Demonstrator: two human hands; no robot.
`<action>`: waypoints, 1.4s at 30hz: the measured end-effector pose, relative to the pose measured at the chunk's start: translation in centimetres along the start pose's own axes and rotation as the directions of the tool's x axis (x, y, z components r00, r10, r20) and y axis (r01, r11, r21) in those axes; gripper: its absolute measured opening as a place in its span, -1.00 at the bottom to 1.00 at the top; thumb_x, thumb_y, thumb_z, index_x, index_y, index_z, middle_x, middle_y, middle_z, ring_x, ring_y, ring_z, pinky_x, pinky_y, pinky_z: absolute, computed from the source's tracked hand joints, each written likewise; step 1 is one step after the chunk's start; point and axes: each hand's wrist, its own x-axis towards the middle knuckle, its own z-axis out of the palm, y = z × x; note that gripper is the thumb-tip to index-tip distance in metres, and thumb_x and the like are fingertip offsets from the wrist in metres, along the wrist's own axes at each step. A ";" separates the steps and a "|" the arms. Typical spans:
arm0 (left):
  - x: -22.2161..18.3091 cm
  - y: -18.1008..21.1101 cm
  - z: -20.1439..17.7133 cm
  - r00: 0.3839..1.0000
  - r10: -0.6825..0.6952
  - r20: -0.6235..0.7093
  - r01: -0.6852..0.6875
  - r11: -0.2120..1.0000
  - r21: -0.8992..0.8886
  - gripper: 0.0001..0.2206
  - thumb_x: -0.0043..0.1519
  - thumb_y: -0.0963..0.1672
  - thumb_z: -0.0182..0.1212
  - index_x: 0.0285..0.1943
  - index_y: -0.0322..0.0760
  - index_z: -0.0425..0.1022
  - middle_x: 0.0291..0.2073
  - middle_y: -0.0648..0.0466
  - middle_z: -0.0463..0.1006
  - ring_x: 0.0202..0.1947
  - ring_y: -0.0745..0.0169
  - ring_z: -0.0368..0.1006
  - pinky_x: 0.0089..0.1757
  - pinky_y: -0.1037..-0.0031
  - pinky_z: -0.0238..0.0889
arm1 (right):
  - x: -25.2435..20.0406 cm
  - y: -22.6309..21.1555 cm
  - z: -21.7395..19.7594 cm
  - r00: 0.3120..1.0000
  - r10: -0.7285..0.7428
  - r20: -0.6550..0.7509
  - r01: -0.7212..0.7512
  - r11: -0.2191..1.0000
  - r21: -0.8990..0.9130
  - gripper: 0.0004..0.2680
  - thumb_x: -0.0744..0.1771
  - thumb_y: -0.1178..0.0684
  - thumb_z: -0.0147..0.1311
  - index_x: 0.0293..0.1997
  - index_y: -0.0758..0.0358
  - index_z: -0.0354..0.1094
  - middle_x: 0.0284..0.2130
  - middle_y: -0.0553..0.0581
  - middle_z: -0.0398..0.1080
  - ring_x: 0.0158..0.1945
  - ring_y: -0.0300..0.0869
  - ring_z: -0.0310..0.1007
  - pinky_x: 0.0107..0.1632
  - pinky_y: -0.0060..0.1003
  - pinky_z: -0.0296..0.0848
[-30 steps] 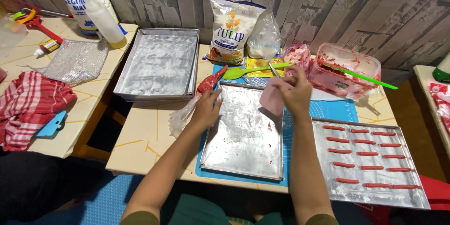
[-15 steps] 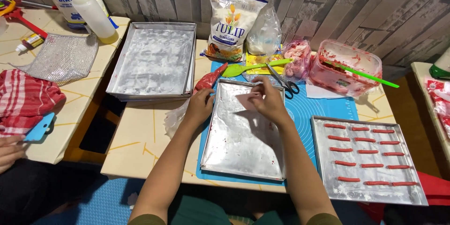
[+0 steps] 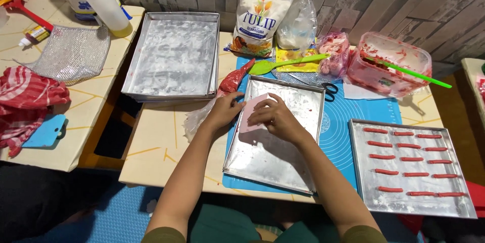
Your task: Filling a piping bag with red dough and using a scraper to prepare baking trays.
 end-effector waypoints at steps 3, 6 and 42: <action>0.0 -0.3 0.2 0.999 -0.045 0.026 0.046 0.999 -0.011 -0.64 0.28 -0.05 0.23 0.24 -0.16 0.51 -0.50 -0.05 0.61 -0.41 -0.02 0.61 -0.18 0.23 0.44 | -0.1 -0.1 0.4 1.000 0.013 -0.009 -0.014 0.997 -0.078 -0.68 0.24 0.28 0.19 -0.20 -0.32 0.63 -0.25 -0.25 0.61 0.07 -0.26 0.48 0.41 0.01 -0.02; -0.7 1.4 -0.1 0.995 -0.090 0.043 0.092 0.995 -0.029 -0.63 0.27 -0.05 0.22 0.26 -0.13 0.51 -0.50 -0.04 0.62 -0.43 -0.01 0.61 -0.19 0.24 0.46 | -0.3 -0.3 0.8 1.000 0.014 -0.018 -0.018 0.982 -0.187 -0.71 0.25 0.22 0.23 -0.20 -0.36 0.61 -0.24 -0.30 0.61 0.07 -0.32 0.47 0.37 0.00 -0.02; 0.5 -0.1 0.2 0.992 -0.077 0.101 0.098 0.970 -0.221 -0.60 0.30 -0.15 0.13 0.34 -0.35 0.41 -0.68 -0.07 0.54 -0.77 0.15 0.50 -0.65 0.47 0.43 | 0.7 -2.9 1.5 0.989 -0.149 0.023 0.141 0.859 -0.493 -0.86 0.31 0.07 0.13 -0.39 -0.23 0.52 -0.49 -0.22 0.49 -0.17 -0.23 0.39 0.09 0.01 0.08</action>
